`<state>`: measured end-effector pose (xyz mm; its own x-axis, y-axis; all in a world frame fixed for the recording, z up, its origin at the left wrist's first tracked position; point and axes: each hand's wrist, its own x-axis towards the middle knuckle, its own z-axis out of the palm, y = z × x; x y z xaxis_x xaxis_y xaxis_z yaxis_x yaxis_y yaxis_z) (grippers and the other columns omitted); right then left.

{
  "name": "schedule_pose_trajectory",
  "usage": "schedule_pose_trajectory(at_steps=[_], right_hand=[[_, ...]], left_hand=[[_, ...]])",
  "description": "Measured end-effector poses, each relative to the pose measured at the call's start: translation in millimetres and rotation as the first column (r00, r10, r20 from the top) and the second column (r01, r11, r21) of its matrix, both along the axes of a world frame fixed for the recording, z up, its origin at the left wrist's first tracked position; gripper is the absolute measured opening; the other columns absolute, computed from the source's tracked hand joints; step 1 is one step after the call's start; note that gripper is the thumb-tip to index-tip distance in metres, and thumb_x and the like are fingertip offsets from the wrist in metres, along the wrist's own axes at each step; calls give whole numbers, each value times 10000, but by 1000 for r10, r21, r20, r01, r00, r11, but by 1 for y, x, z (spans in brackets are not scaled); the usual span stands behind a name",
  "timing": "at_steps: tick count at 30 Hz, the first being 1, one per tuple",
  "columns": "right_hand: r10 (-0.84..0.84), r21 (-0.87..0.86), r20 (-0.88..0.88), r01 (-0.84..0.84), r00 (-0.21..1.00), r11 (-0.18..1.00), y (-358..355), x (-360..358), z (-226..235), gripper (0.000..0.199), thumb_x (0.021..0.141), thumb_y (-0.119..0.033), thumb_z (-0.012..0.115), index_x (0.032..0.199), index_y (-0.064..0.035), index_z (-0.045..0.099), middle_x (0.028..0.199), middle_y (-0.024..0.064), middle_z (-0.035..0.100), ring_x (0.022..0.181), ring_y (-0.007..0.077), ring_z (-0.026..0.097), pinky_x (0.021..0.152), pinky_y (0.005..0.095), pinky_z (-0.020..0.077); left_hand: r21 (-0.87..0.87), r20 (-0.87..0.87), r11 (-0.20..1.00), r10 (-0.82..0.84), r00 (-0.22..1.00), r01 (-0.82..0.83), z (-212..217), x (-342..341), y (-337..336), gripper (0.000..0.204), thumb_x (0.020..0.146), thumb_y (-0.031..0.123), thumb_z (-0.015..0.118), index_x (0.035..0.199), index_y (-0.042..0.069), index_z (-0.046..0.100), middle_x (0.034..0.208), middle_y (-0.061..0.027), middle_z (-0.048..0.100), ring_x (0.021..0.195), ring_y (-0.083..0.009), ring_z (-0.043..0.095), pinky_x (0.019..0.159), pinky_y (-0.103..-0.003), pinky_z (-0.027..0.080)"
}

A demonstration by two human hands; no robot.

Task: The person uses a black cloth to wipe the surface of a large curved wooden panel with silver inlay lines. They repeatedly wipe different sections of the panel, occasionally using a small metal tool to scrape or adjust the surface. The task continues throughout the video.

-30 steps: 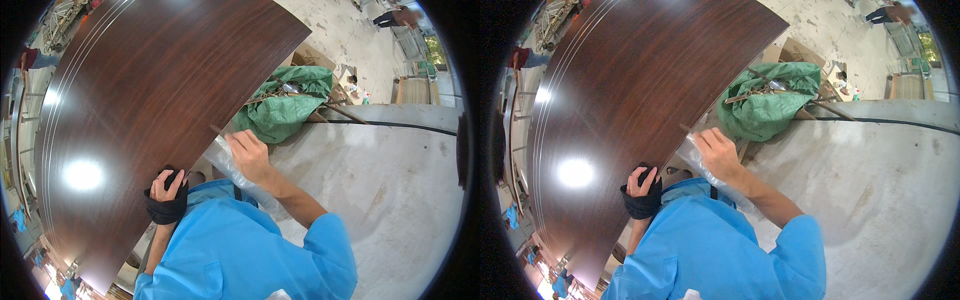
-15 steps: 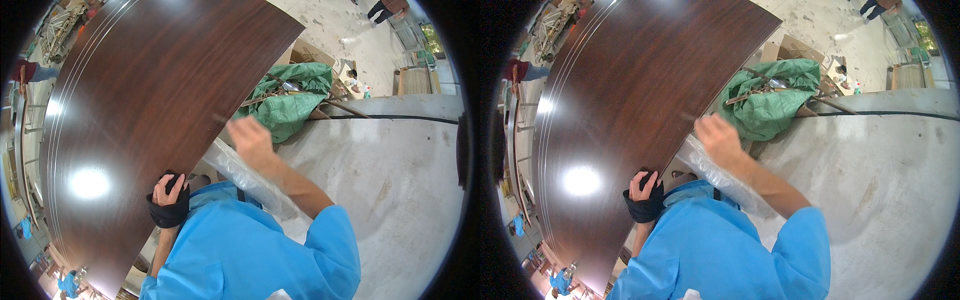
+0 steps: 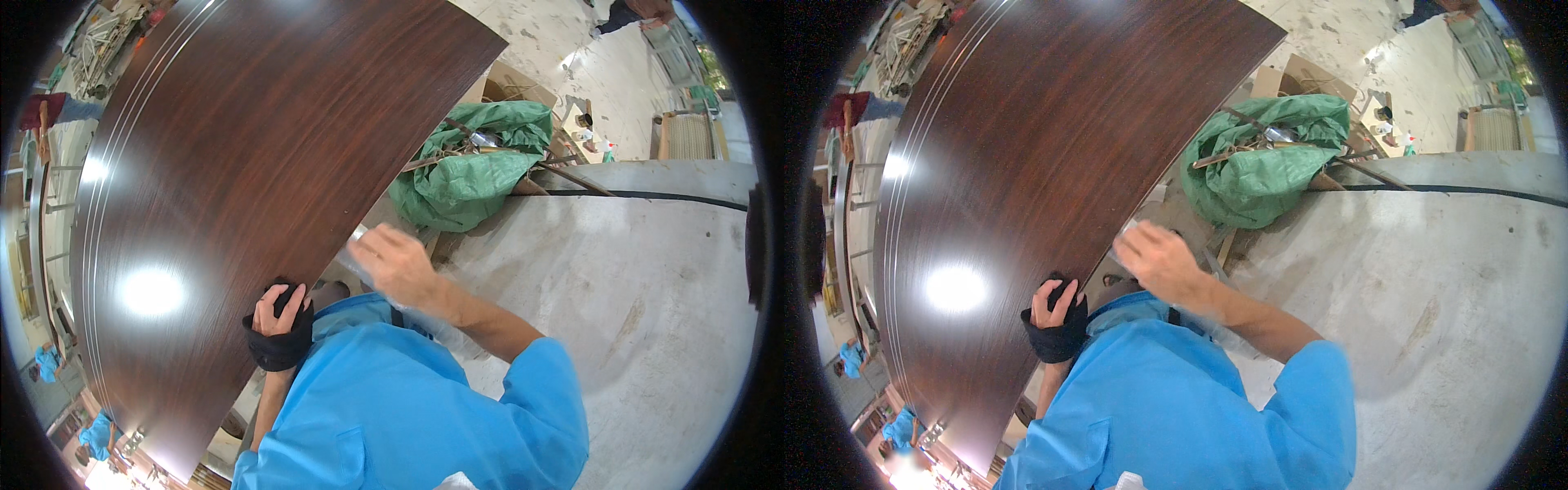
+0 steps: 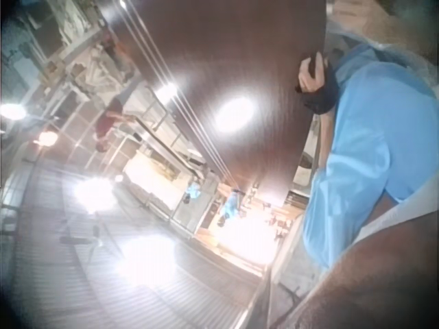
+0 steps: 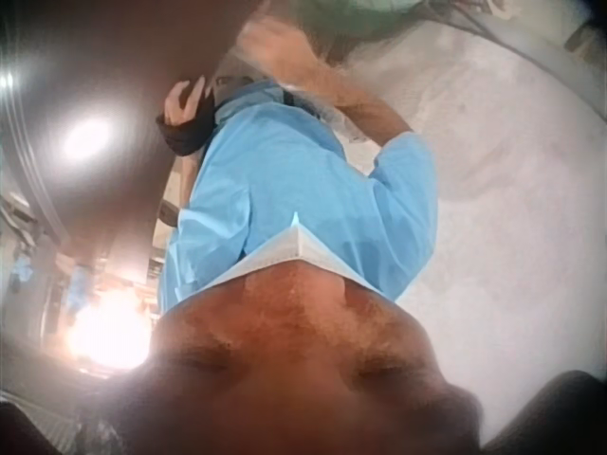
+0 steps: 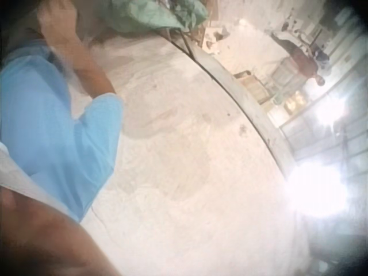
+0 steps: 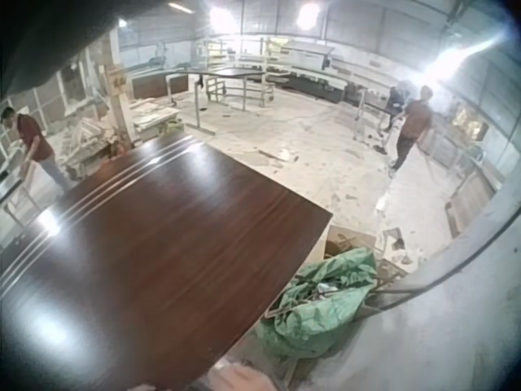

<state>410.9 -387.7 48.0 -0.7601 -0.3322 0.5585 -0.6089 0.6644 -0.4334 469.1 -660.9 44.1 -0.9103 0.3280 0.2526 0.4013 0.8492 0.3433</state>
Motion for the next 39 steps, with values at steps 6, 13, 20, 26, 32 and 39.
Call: schedule_pose_trajectory(at_steps=[6, 13, 20, 26, 32, 39], right_hand=[[-726, -322, 64, 703, 684, 634, 129, -95, -56, 86, 914, -101, 737, 981, -48, 751, 931, 124, 744, 840, 338, 706, 743, 423, 549], [-718, -298, -185, 658, 671, 692, 144, -114, -92, 57, 880, -29, 733, 933, -10, 723, 821, 130, 666, 717, 293, 664, 653, 394, 549], [-382, -227, -309, 323, 871, 919, 74, -45, -54, 114, 836, -1, 726, 939, -48, 727, 812, 122, 682, 730, 291, 675, 646, 398, 583], [-622, -225, -171, 585, 764, 780, 98, -75, -56, 182, 803, 22, 738, 978, -25, 725, 867, 109, 667, 788, 298, 656, 672, 418, 543], [-117, -209, -6, 113, 993, 971, 41, -11, -43, 239, 740, -22, 714, 976, -43, 742, 908, 103, 697, 834, 287, 686, 716, 391, 593], [-309, -389, 202, 365, 929, 846, 133, -92, -54, 118, 847, -11, 778, 950, -6, 720, 869, 135, 696, 791, 316, 682, 706, 406, 535]], left_hand=[[-9, -16, 1000, -11, 1000, 11, -2, 0, 0, 334, 806, 124, 847, 1132, 176, 796, 1179, -95, 649, 1003, -308, 671, 814, -437, 559], [16, -74, 998, -56, 996, 57, -8, -1, -1, 405, 786, 85, 857, 1172, 172, 775, 1167, -109, 648, 984, -322, 668, 820, -444, 563], [6, -56, 998, -56, 997, 56, -8, 0, -1, 413, 777, 81, 861, 1171, 175, 775, 1184, -103, 645, 989, -320, 662, 814, -443, 564], [9, -23, 999, -36, 999, 36, -7, 1, -1, 408, 792, 69, 845, 1183, 163, 773, 1187, -123, 642, 1031, -336, 678, 843, -445, 577], [-31, -50, 999, -29, 998, 27, -8, 1, -2, 377, 774, 102, 856, 1137, 183, 796, 1187, -96, 644, 989, -316, 661, 809, -439, 568], [-8, -117, 999, -50, 992, 50, -15, 1, -4, 418, 746, 73, 849, 1143, 189, 789, 1174, -109, 654, 976, -322, 665, 801, -446, 568]])
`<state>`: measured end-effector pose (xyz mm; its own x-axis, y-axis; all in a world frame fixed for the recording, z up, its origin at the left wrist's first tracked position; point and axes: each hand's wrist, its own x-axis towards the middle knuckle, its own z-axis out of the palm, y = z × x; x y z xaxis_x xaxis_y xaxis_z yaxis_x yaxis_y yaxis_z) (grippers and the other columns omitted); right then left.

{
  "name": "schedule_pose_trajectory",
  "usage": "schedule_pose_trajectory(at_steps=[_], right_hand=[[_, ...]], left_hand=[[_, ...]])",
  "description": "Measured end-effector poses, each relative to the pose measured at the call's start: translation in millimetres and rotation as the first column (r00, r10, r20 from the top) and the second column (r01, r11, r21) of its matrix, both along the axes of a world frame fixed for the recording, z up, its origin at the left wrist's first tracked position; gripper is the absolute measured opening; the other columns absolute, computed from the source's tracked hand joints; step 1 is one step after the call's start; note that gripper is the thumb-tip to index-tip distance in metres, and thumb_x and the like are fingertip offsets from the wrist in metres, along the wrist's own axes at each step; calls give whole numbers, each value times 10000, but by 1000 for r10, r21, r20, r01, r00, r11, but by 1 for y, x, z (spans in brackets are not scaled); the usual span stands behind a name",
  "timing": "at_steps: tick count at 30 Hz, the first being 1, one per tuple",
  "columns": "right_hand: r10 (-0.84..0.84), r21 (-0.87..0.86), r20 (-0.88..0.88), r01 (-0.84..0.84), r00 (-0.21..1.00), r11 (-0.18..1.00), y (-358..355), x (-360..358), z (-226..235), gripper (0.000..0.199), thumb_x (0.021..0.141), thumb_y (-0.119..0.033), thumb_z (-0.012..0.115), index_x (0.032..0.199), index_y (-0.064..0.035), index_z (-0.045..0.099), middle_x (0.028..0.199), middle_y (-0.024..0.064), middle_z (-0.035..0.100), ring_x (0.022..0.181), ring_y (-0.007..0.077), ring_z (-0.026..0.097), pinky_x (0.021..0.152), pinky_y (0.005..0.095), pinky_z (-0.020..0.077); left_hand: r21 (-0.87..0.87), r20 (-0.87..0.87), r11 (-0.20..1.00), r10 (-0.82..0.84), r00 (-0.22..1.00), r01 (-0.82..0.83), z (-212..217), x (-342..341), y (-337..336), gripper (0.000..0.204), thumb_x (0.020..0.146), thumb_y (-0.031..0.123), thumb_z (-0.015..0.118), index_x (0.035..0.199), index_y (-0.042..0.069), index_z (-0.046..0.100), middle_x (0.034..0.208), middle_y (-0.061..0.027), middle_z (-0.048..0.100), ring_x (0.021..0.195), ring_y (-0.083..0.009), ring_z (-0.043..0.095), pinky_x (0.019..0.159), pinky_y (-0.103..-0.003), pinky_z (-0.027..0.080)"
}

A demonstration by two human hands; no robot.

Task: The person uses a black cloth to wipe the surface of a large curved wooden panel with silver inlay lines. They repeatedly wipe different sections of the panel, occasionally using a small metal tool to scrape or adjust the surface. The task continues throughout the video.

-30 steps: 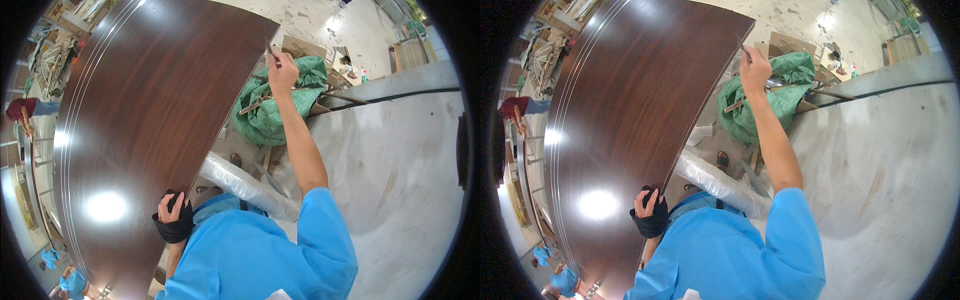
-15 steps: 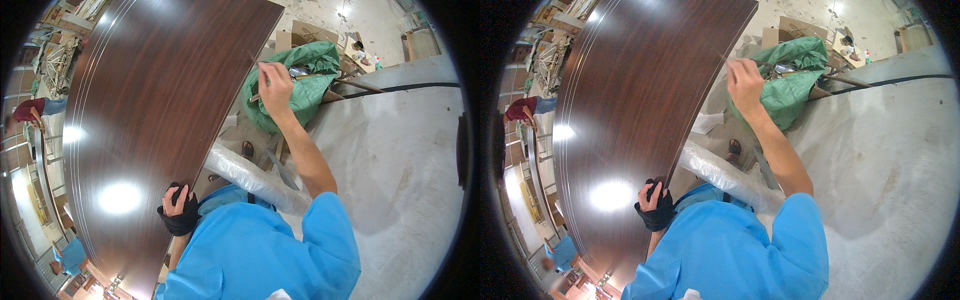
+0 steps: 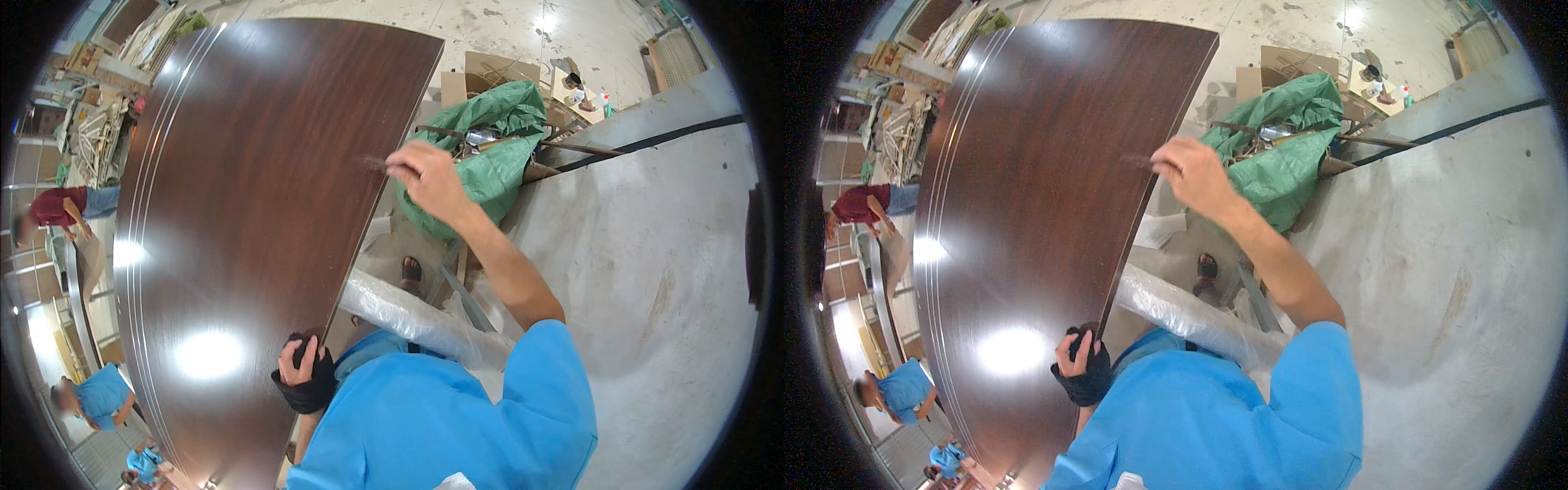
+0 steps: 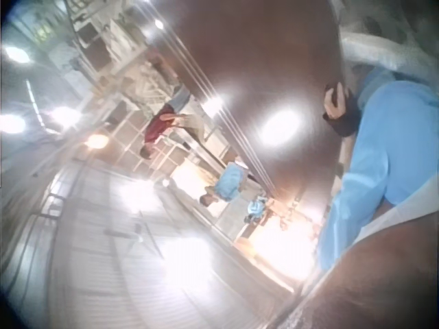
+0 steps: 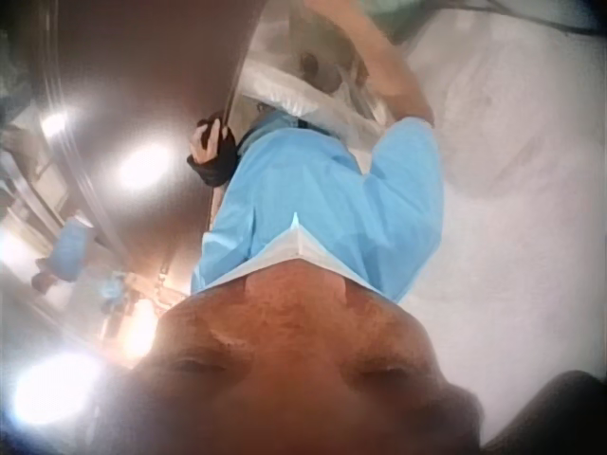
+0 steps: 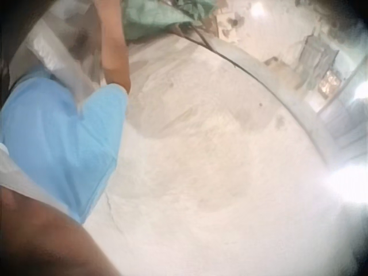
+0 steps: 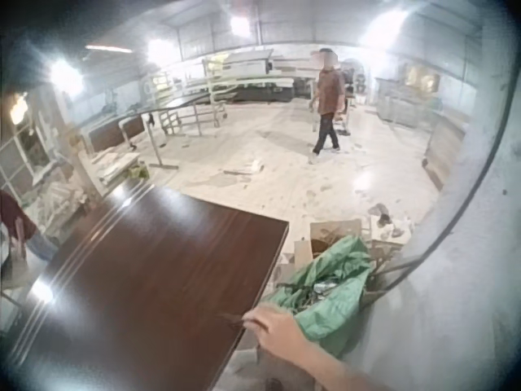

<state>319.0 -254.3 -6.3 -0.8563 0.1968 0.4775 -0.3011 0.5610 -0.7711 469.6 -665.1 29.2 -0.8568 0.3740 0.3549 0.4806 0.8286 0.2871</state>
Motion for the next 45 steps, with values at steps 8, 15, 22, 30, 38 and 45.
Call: schedule_pose_trajectory(at_steps=[8, 15, 22, 30, 38, 45], right_hand=[[-433, 111, -22, 432, 901, 895, 142, -103, 18, 80, 900, -39, 707, 966, -31, 751, 906, 146, 739, 856, 334, 721, 765, 416, 547], [-23, 59, 49, 20, 999, 998, 116, -67, -4, 111, 854, -43, 774, 951, -28, 722, 912, 123, 733, 892, 288, 721, 780, 382, 549], [-517, 54, -19, 518, 856, 854, 199, -146, 2, 115, 856, -60, 778, 964, -34, 751, 872, 156, 753, 826, 311, 731, 760, 399, 544], [-199, 95, 101, 189, 975, 977, 175, -116, 12, 98, 883, -100, 761, 953, -32, 753, 910, 158, 745, 859, 356, 704, 768, 440, 537], [-291, 54, 101, 286, 952, 957, 187, -133, 11, 116, 881, -106, 769, 980, -45, 768, 908, 146, 751, 844, 336, 708, 771, 428, 539], [-701, -139, 129, 712, 702, 688, 188, -114, -17, 183, 873, -108, 801, 1017, 3, 781, 899, 116, 790, 793, 172, 718, 752, 320, 555]], left_hand=[[13, -13, 1000, -19, 1000, 19, -6, 1, -4, 426, 742, 59, 848, 1146, 181, 785, 1174, -117, 641, 1014, -332, 661, 846, -458, 567], [-30, 25, 1000, 8, 1000, -8, -11, 6, -10, 461, 744, 67, 840, 1190, 158, 763, 1169, -145, 616, 1036, -356, 661, 833, -467, 574], [-29, 25, 999, 17, 1000, -16, -14, 4, -13, 405, 761, 102, 836, 1159, 142, 769, 1160, -145, 610, 1018, -348, 664, 808, -449, 570], [-27, 57, 999, 44, 997, -42, -11, 7, -10, 415, 761, 92, 833, 1169, 143, 774, 1165, -138, 604, 990, -344, 661, 804, -456, 572], [-28, 57, 999, 37, 998, -36, -8, 8, -6, 419, 759, 93, 841, 1168, 154, 772, 1184, -131, 606, 1018, -347, 653, 816, -459, 569], [99, 132, 995, -13, 991, 0, 3, -1, -4, 417, 781, 75, 796, 1192, 137, 760, 1184, -135, 620, 1074, -361, 643, 894, -479, 554]])
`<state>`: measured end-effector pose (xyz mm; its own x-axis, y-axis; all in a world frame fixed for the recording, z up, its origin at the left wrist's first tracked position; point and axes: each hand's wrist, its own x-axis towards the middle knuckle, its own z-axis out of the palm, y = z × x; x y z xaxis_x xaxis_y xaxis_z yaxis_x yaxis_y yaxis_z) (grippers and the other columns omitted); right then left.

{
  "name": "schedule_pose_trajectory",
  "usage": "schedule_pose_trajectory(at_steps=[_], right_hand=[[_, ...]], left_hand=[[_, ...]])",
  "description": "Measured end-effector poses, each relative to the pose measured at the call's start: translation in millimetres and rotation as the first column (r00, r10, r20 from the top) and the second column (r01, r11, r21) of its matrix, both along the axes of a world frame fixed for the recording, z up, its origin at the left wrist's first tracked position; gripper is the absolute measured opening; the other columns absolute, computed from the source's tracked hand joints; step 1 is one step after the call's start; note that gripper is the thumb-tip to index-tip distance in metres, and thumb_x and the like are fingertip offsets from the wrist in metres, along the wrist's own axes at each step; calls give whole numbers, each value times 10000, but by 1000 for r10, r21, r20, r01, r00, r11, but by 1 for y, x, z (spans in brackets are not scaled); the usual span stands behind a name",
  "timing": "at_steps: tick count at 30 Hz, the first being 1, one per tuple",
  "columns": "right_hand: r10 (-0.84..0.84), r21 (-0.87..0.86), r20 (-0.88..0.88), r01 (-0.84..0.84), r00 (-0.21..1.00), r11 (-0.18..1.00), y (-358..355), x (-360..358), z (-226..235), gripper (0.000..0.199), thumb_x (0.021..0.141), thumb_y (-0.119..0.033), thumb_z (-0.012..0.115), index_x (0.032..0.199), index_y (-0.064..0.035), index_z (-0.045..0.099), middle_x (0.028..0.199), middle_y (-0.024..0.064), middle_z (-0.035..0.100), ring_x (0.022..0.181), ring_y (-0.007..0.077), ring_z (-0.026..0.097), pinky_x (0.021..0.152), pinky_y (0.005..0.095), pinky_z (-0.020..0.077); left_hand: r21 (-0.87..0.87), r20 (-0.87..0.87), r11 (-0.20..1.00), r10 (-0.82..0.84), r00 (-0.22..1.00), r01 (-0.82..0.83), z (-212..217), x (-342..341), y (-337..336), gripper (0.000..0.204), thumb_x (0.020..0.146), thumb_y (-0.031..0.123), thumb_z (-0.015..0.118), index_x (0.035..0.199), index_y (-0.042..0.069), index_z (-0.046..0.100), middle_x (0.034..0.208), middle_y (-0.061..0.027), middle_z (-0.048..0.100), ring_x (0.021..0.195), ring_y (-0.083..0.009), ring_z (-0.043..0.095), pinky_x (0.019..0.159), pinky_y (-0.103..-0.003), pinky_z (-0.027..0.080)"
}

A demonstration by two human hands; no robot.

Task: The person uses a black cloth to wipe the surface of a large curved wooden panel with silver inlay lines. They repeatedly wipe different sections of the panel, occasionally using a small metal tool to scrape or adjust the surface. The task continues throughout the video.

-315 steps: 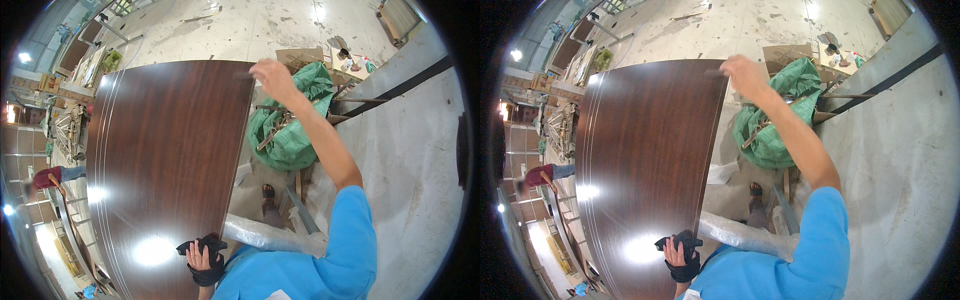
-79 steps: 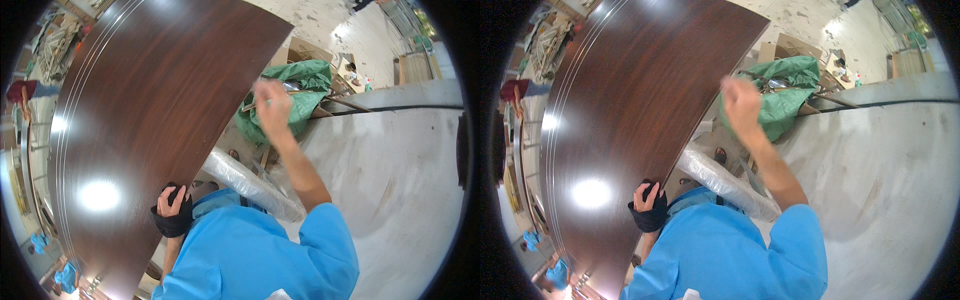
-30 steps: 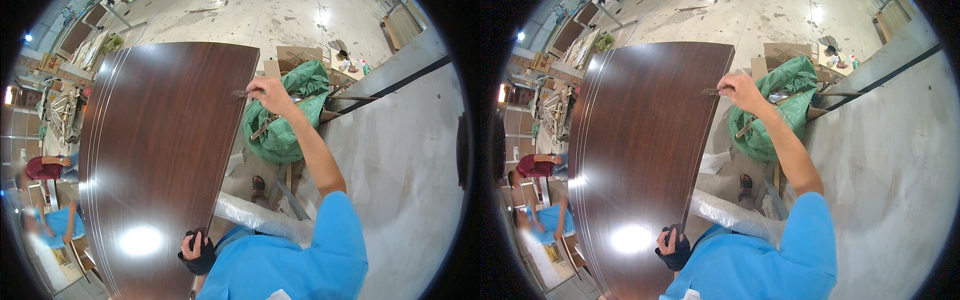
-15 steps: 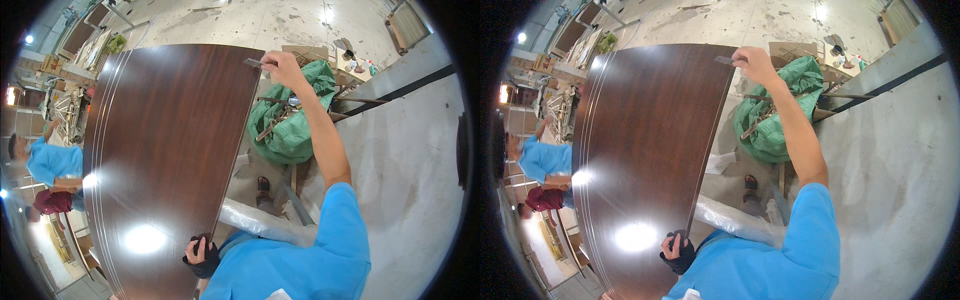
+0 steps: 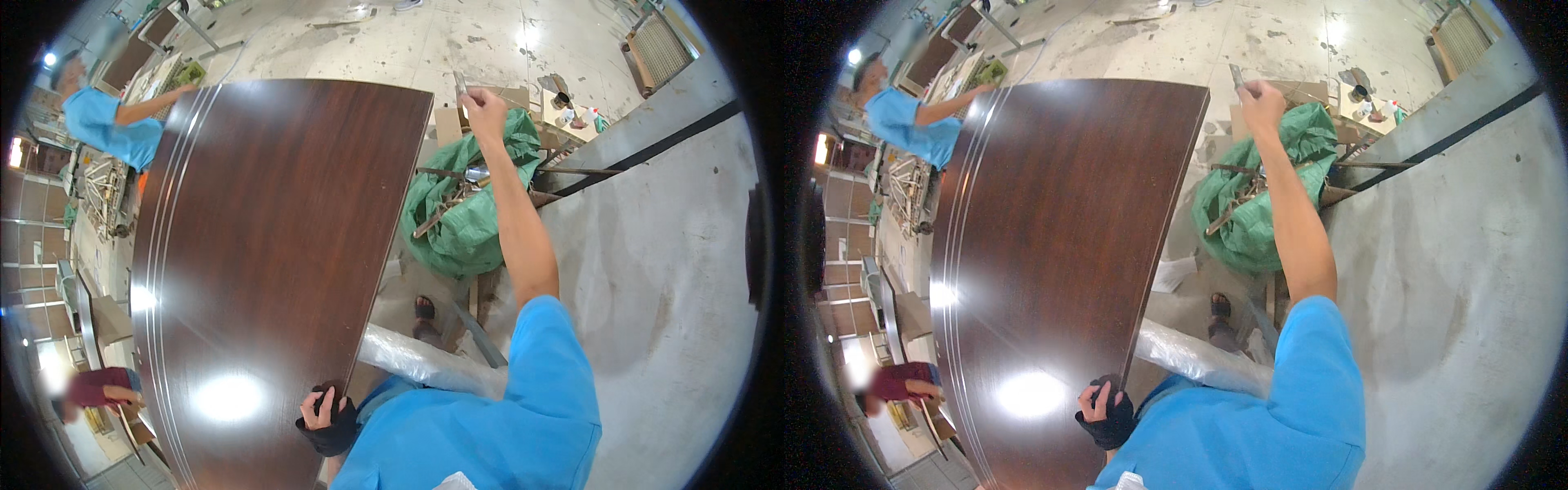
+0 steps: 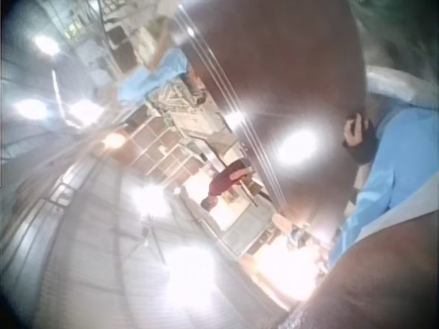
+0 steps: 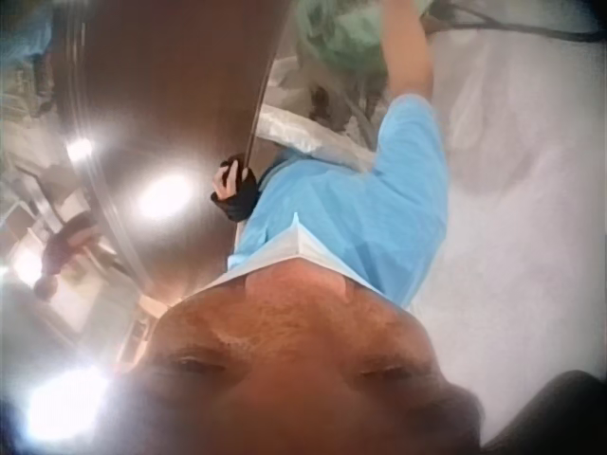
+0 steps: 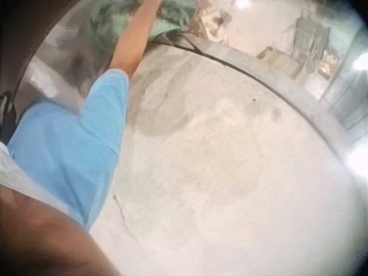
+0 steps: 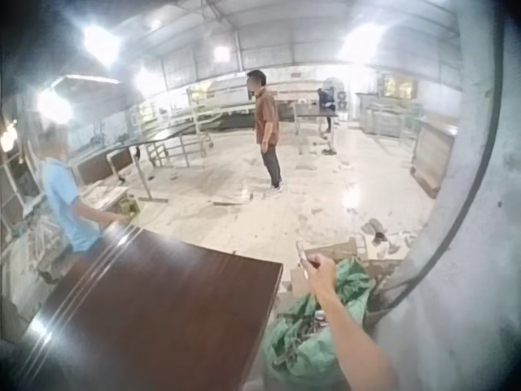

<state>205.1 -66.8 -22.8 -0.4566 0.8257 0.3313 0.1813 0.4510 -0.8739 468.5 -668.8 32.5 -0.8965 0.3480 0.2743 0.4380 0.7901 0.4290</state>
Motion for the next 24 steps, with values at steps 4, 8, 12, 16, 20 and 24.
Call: schedule_pose_trajectory(at_steps=[4, 8, 12, 16, 20, 24], right_hand=[[134, -375, -231, -215, 964, 902, -24, 13, -16, 177, 896, -80, 786, 1012, 53, 768, 904, 70, 773, 801, 108, 676, 742, 272, 539], [151, -423, -288, -267, 946, 866, -52, 45, -30, 187, 910, -65, 781, 1046, 61, 759, 921, 52, 762, 824, 93, 662, 760, 263, 537], [104, -499, -321, -261, 941, 826, -58, 87, -26, 186, 929, -68, 772, 1070, 51, 748, 924, 28, 743, 832, 87, 653, 774, 245, 524], [26, -613, -285, -203, 958, 764, -54, 122, -28, 161, 963, -58, 752, 1106, 15, 736, 938, -15, 719, 817, 56, 624, 732, 222, 491], [-34, -615, -429, -264, 903, 743, -41, 150, -43, 151, 987, -72, 744, 1123, -7, 740, 948, -11, 729, 792, 47, 611, 705, 207, 467], [-190, -605, -373, -83, 908, 792, -22, 155, -38, 183, 962, -93, 766, 1107, 17, 747, 945, 2, 737, 826, 74, 647, 749, 243, 519]], left_hand=[[-96, 57, 962, -251, 966, 255, 20, -52, 51, 514, 771, 61, 729, 1284, 102, 728, 1310, -179, 635, 1122, -389, 642, 999, -514, 503], [-497, 86, 742, -473, 877, 449, 21, -137, 162, 785, 811, 267, 722, 1489, -62, 503, 1620, -247, 416, 1445, -391, 451, 1194, -593, 330], [-507, -155, 704, -641, 751, 497, -10, -240, 282, 702, 878, 219, 559, 1524, -42, 474, 1635, -250, 407, 1431, -398, 483, 1208, -529, 349], [-430, -289, 711, -692, 662, 556, -27, -340, 406, 689, 939, 222, 549, 1569, -20, 415, 1652, -241, 387, 1462, -382, 463, 1223, -529, 335], [-587, 120, 591, -613, 781, 554, -2, -380, 512, 307, 879, 264, 631, 1092, 75, 746, 1148, -219, 735, 1085, -350, 700, 984, -499, 522], [-289, 457, 167, -841, 289, 943, 10, -313, 485, 229, 879, 254, 643, 885, 52, 751, 845, -176, 730, 790, -356, 730, 732, -479, 580]])
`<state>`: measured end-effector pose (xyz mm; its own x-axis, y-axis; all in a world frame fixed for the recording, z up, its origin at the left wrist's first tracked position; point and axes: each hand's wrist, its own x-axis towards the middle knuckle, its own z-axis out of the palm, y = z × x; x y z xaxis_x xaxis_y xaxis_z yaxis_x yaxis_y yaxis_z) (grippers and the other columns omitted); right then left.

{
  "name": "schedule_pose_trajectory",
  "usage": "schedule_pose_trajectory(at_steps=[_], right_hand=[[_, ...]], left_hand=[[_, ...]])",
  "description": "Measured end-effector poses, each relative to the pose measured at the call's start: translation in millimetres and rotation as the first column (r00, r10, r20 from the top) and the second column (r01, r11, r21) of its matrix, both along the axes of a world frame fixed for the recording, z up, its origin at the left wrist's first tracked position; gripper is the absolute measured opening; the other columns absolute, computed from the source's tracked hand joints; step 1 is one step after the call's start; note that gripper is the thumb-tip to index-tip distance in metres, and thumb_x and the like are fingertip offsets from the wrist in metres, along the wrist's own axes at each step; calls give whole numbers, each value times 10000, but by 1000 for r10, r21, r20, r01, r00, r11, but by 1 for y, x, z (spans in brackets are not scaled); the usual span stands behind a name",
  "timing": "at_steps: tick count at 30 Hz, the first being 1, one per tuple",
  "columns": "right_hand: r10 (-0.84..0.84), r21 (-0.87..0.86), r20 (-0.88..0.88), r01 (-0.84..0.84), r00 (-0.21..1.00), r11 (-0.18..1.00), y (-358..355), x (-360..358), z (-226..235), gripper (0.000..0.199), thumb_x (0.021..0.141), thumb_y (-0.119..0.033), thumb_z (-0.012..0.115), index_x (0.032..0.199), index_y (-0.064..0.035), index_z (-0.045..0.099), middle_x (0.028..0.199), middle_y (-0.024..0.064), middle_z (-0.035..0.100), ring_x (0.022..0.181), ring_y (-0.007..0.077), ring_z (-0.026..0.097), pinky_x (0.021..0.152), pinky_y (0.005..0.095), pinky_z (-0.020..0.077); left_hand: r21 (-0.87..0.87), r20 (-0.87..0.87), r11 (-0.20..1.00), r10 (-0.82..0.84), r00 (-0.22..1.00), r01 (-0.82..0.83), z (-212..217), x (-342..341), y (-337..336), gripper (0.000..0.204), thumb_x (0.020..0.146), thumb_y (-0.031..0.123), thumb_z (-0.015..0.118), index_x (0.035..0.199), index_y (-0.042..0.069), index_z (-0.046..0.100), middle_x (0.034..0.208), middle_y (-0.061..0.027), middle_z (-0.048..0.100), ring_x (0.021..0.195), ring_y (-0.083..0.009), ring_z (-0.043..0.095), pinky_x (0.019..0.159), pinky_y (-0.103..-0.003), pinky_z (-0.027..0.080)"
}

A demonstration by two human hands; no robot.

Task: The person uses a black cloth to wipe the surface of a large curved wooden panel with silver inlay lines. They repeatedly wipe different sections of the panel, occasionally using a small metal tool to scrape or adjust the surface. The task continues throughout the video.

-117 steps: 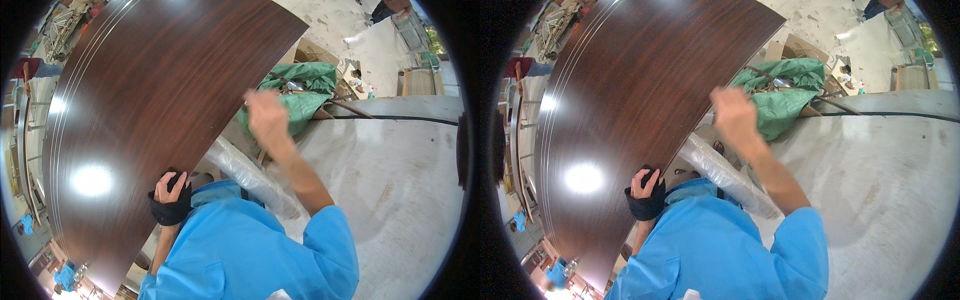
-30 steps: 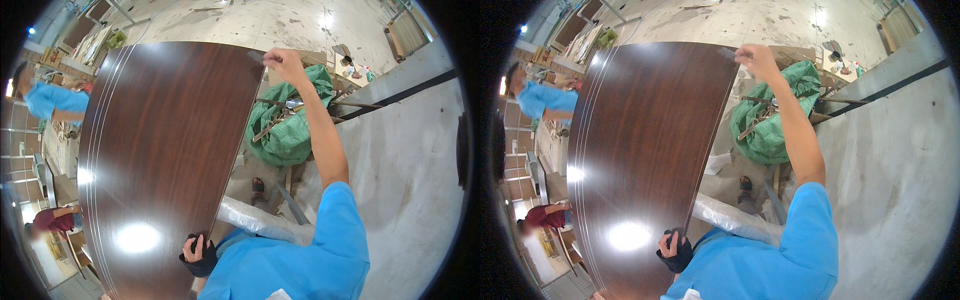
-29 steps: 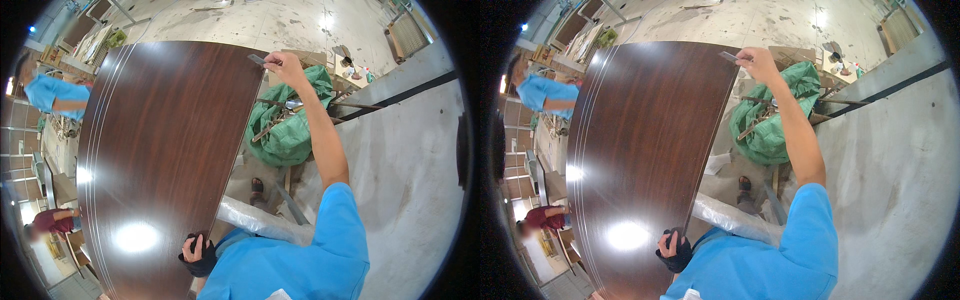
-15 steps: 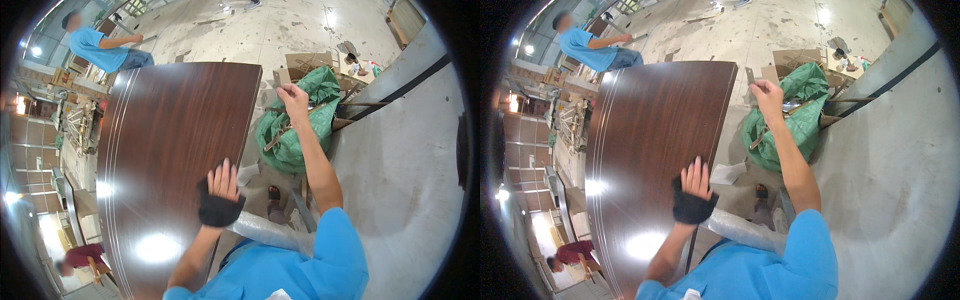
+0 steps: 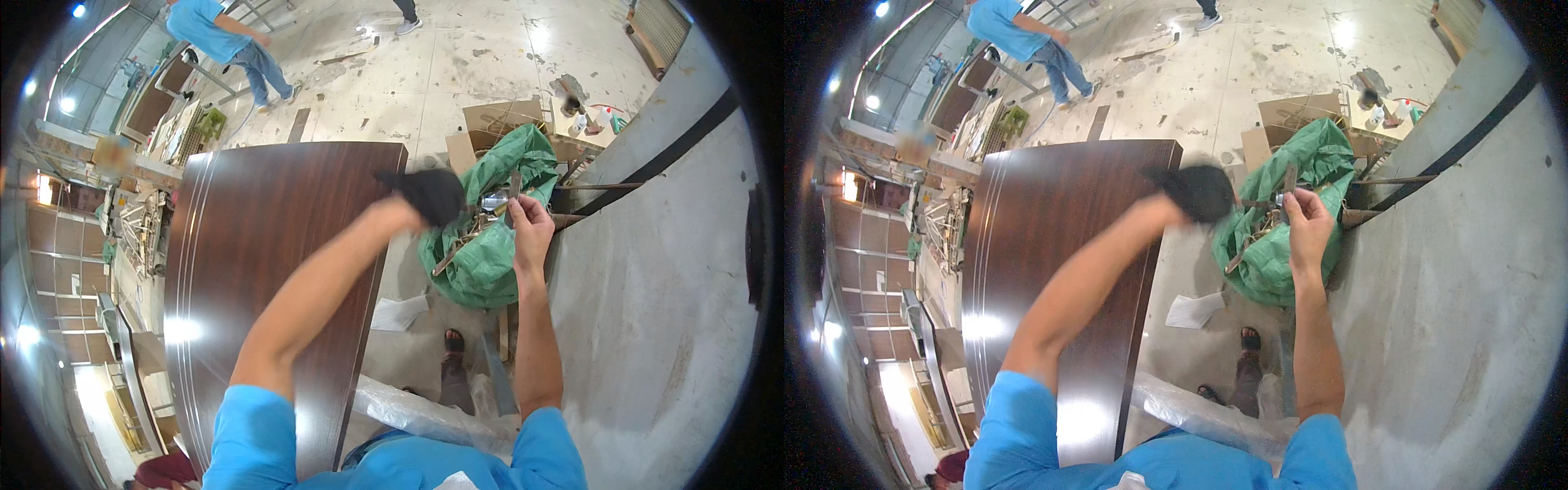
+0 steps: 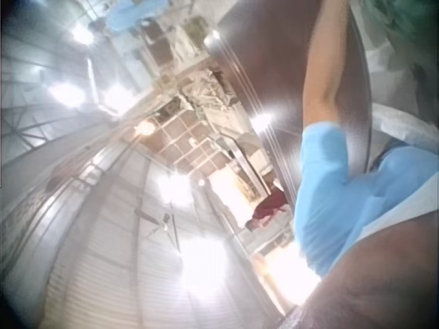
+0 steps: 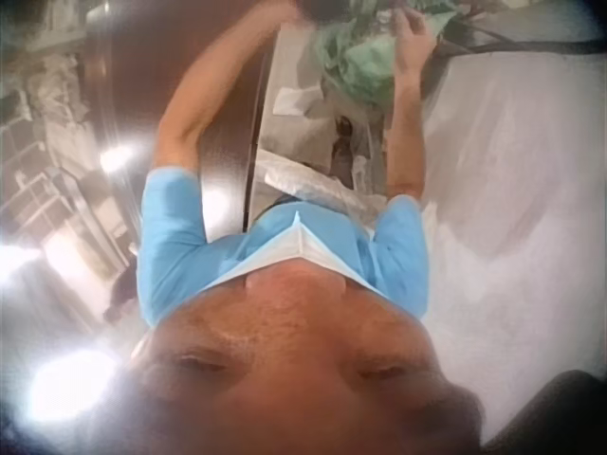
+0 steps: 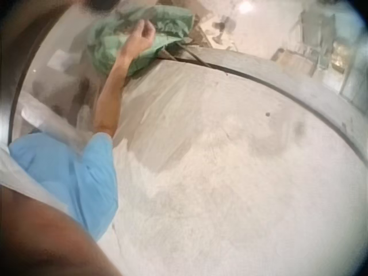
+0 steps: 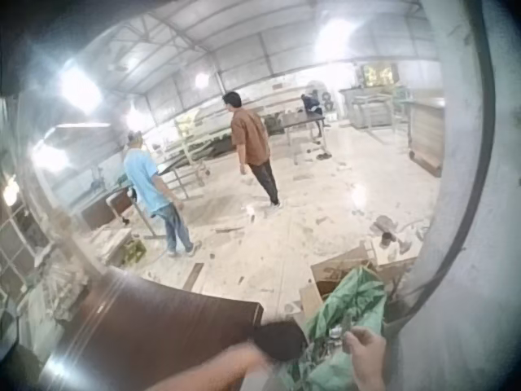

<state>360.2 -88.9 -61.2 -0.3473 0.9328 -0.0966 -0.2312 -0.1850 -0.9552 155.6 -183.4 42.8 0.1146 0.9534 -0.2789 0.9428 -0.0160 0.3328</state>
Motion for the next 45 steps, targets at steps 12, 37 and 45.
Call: schedule_pose_trajectory(at_steps=[12, 37, 45], right_hand=[[328, 259, 314, -413, 891, 873, 13, -187, 10, 159, 878, -67, 770, 1024, -3, 769, 891, 116, 772, 785, 219, 729, 735, 340, 562], [51, 887, 459, -461, 887, 40, -204, -27, 78, 123, 896, -13, 714, 1016, -27, 734, 959, 122, 681, 898, 342, 662, 771, 427, 545], [208, 848, 530, -515, 822, -124, -299, 60, 74, 178, 826, 42, 698, 990, -16, 733, 954, 149, 693, 881, 334, 682, 779, 426, 571]], left_hand=[[591, 147, 305, 869, 472, -746, 0, 100, -306, 242, 988, 126, 671, 1219, 56, 691, 968, -130, 655, 949, -297, 674, 860, -423, 523], [422, -145, 497, 863, 484, -758, 8, 298, -511, 697, 867, 266, 753, 1512, 106, 541, 1600, -229, 461, 1453, -446, 450, 1147, -588, 394], [402, -155, 462, 885, 439, -790, 2, 367, -577, 718, 867, 249, 750, 1540, 138, 525, 1651, -179, 421, 1509, -412, 403, 1170, -585, 369]])
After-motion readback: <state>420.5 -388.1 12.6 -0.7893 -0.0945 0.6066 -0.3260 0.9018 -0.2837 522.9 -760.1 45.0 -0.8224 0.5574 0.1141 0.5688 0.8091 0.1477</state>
